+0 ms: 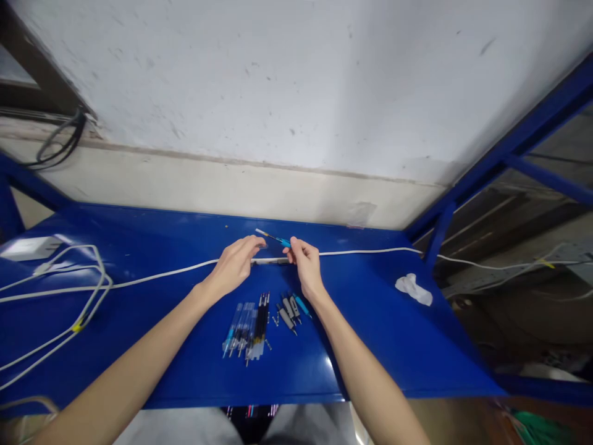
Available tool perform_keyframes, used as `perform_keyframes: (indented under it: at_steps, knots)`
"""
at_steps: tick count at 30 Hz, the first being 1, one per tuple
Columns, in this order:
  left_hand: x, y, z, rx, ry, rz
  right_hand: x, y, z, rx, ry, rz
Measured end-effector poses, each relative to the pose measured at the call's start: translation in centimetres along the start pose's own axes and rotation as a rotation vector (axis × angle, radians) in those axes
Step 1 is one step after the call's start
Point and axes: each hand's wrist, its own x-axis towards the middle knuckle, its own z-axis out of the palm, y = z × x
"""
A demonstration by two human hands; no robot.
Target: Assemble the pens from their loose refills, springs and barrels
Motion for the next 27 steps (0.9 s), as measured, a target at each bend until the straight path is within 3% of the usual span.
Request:
perform_keyframes:
  at_steps: [5, 16, 23, 27]
  knots:
    - [-1.2, -1.1, -1.0, 0.049, 0.036, -0.067, 0.6, 0.5, -0.9, -0.005, -0.105, 0.01]
    - [-1.4, -1.2, -0.4, 0.068, 0.151, -0.065, 1.9, 1.9, -2.5, -0.166, -0.054, -0.119]
    - [-1.5, -1.5, -0.3, 0.067, 0.114, -0.047, 1.6, 1.8, -2.2, -0.228, -0.045, -0.147]
    - [-1.4, -1.5, -0.1, 0.065, 0.083, -0.033, 0.8, 0.9, -1.7, -0.366, -0.047, -0.25]
